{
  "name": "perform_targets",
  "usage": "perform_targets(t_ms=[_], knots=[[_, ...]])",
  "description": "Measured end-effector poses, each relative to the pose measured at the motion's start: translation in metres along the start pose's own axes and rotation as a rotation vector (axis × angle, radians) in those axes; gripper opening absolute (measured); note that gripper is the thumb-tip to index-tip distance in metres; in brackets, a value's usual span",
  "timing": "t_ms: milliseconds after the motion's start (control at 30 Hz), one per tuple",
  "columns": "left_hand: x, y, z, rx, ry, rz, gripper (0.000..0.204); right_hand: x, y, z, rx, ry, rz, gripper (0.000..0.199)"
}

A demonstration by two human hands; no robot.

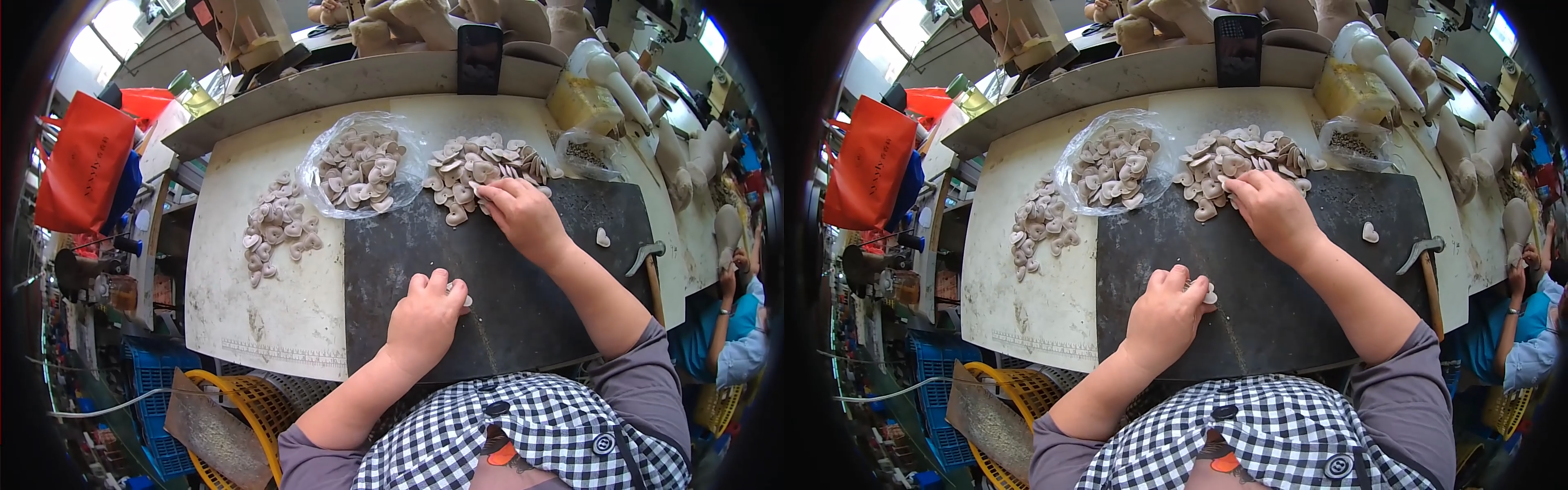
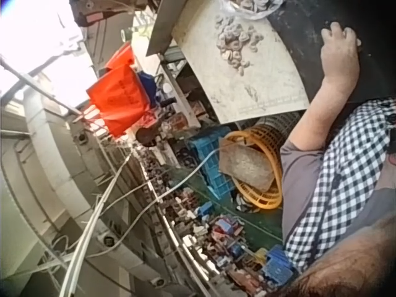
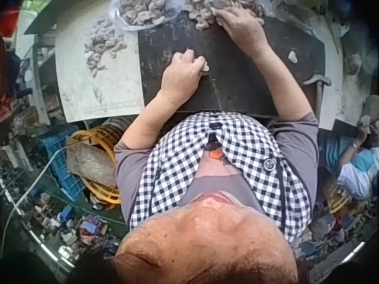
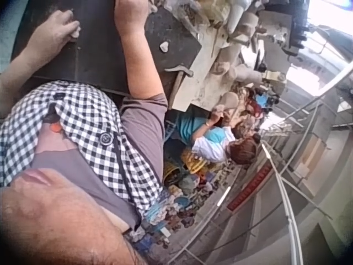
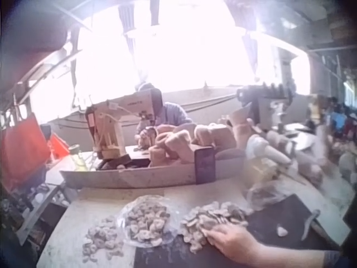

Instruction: Sorting and preparing small heart-shaped decorative components for shoes.

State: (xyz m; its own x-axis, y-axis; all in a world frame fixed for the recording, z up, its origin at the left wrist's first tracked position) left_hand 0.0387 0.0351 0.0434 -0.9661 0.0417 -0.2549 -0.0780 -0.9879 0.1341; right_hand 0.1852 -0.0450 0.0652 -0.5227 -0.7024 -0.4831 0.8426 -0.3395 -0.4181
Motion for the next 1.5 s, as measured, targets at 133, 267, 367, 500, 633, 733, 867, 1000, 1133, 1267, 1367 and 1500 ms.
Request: perform_targets(t_ms=[133, 267, 367, 500, 633, 733, 867, 1000, 1133, 1267, 1367, 1500], knots=[[-0.001, -0.004, -0.001, 0.005, -0.001, -0.046, 0.018, 0.033, 0.035, 0.005, -0.710, 0.084, -0.534, 0.021], [-0.007, 0.003, -0.006, -0.130, 0.002, -0.131, 0.015, 0.061, 0.049, 0.000, -1.089, 0.161, -0.698, 0.020], [-0.011, 0.001, -0.001, -0.117, 0.073, -0.136, 0.013, 0.074, 0.050, 0.000, -1.233, 0.256, -0.757, 0.019], [-0.014, -0.019, 0.009, 0.151, 0.239, -0.037, 0.017, 0.084, 0.052, -0.003, -1.273, 0.338, -0.684, 0.019], [0.000, -0.043, -0.041, 1.345, -0.194, 0.604, 0.015, 0.083, 0.045, -0.004, -1.318, 0.372, -0.682, 0.021], [-0.007, -0.026, -0.038, 1.491, -0.155, 0.537, 0.023, 0.078, 0.037, -0.004, -1.351, 0.347, -0.637, 0.020], [-0.017, -0.006, -0.042, 1.571, -0.130, 0.402, 0.032, 0.080, 0.025, -0.005, -1.455, 0.320, -0.595, 0.020], [-0.024, 0.006, -0.037, 1.584, -0.080, 0.394, 0.029, 0.079, 0.012, -0.005, -1.459, 0.276, -0.559, 0.019], [-0.015, -0.013, -0.044, 1.695, 0.047, 0.518, 0.028, 0.074, 0.015, 0.011, -1.063, 0.240, -0.454, 0.018], [0.000, -0.029, -0.044, 1.751, 0.084, 0.500, 0.022, 0.066, 0.014, 0.031, -0.461, 0.154, -0.316, 0.027], [0.008, -0.032, -0.050, 1.772, 0.065, 0.463, 0.017, 0.062, 0.005, 0.020, -0.266, 0.092, -0.228, 0.032], [0.012, -0.031, -0.055, 1.808, 0.016, 0.489, 0.016, 0.060, 0.001, 0.013, -0.224, 0.053, -0.209, 0.027]])
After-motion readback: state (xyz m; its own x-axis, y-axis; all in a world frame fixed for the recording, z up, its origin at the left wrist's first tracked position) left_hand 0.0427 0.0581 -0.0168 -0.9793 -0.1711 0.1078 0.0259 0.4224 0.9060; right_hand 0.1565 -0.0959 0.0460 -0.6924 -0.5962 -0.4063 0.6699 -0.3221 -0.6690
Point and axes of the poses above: each hand's wrist, its own x-axis away from the middle knuckle, its own z-axis out of the back of the hand, y = z × x, the point moved 9 cm from there along -x, towards the middle knuckle, and after that the axes turned 12 degrees about -x, right-handed, at the moved point
